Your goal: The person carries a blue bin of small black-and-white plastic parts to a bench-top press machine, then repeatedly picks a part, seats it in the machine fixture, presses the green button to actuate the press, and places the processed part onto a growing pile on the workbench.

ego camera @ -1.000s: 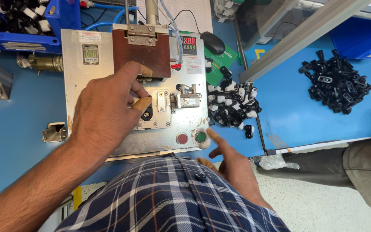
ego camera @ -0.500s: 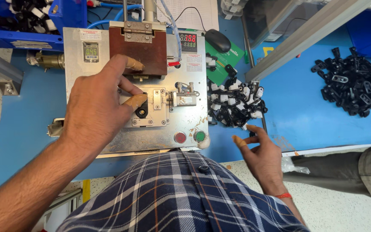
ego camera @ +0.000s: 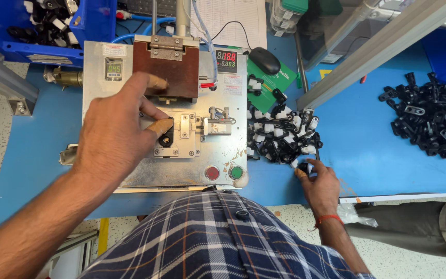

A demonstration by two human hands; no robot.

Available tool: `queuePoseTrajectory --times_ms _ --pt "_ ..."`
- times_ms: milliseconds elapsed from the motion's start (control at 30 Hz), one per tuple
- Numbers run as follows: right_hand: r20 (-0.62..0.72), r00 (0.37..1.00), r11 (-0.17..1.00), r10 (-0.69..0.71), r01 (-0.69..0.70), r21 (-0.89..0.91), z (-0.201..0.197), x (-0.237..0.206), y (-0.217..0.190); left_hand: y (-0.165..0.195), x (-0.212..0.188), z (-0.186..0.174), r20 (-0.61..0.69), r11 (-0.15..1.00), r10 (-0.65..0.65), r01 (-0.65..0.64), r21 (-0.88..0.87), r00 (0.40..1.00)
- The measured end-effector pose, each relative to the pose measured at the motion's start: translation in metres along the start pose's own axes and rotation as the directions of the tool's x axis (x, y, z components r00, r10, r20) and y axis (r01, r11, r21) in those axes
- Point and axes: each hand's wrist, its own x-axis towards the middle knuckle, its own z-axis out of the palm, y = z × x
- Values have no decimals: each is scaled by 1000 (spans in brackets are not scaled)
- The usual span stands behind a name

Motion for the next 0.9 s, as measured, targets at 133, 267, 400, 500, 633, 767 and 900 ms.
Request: queuePoseTrajectory --times_ms 133,267,400,500,633,767,900 --pt "43 997 935 64 -74 348 2 4 5 -1 1 0 -5 996 53 -52 65 999" --pt "273 954 306 124 -298 904 -13 -8 6 -3 1 1 -15 996 74 -74 40 997" --pt "483 875 -213 -17 -475 853 -34 -28 -11 -6 -2 5 -42 995 102 -102 5 994" --pt "518 851 -276 -91 -521 808 -47 -45 -39 -10 -3 7 -65 989 147 -148 -10 987" --pt "423 904 213 -64 -402 890 -64 -66 -85 -14 -5 5 -31 995 85 -87 -54 996" --pt "327 925 642 -196 -131 755 -83 -89 -124 -8 -10 2 -36 994 72 -74 -81 997" --pt "302 915 931 -266 164 325 -96 -112 -149 2 -29 9 -32 979 170 -173 -110 985"
